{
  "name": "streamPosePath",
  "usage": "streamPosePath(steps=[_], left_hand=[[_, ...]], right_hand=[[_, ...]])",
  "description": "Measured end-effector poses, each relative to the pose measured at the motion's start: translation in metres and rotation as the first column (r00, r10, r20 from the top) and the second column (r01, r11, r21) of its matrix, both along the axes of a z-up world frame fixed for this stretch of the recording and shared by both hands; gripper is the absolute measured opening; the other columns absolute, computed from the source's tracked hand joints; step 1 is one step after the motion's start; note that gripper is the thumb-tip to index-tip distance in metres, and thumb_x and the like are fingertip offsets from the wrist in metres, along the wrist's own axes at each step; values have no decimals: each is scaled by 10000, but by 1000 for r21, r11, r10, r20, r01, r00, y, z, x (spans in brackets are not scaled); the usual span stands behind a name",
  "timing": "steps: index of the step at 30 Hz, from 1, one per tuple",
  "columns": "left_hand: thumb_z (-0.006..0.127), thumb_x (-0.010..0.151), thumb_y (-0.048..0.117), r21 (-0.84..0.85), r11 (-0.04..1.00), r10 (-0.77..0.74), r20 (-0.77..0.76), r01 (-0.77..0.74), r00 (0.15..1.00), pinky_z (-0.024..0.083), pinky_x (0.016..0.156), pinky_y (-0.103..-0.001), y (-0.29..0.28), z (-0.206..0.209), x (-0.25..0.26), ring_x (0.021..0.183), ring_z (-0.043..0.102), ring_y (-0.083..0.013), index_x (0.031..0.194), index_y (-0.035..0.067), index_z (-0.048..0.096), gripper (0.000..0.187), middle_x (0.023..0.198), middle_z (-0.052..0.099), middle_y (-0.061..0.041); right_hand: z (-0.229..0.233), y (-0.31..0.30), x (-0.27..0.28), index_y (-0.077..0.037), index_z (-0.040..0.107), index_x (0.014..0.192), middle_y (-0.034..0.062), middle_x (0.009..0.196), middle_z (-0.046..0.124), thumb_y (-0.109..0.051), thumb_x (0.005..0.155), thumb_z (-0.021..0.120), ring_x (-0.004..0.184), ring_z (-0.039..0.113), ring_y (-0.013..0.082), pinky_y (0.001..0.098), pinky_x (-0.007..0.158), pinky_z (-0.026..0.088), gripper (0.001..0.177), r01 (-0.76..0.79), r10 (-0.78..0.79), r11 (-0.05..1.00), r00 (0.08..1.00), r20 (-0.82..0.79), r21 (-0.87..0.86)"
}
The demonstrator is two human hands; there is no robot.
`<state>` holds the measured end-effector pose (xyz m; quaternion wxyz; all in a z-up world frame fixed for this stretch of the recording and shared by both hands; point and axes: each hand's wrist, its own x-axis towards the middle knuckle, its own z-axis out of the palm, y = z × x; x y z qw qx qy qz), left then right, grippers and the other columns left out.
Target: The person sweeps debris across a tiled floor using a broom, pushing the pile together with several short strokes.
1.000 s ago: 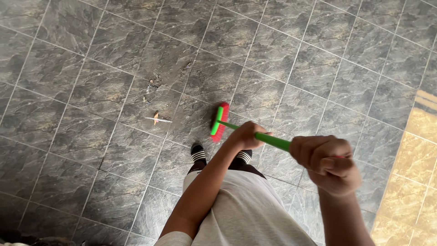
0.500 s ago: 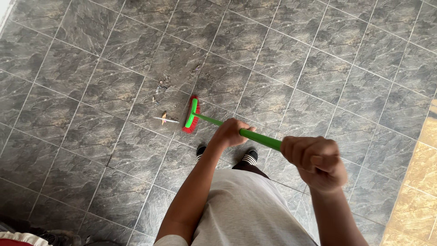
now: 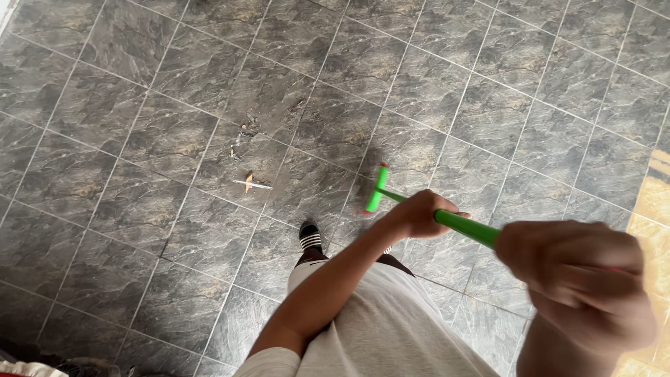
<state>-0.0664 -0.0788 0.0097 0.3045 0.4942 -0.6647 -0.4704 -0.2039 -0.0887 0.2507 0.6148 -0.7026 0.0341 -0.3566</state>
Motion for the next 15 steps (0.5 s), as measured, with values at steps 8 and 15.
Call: streamPosePath(steps=[8,15], left_hand=[[463,1047,408,138,990,16,-36,-11,999,511,513,-317,7,-43,-4,433,541,-122,772,109,685,463,572,624,-37],[422,1075,415,300,950,30,183,-85,983,534,532,-322,22,-60,31,379,485,-152,805,114,686,482,508,571,-52]], right_hand=[[-53,-8,-10,-62,451,506,68,480,440,-179,721,535,468,370,191,380,531,337,259,-46,50,938,999,-5,345],[-101,-11,-32,-119,401,533,61,512,443,-273,783,504,525,335,205,386,581,331,311,-96,60,919,993,106,382]])
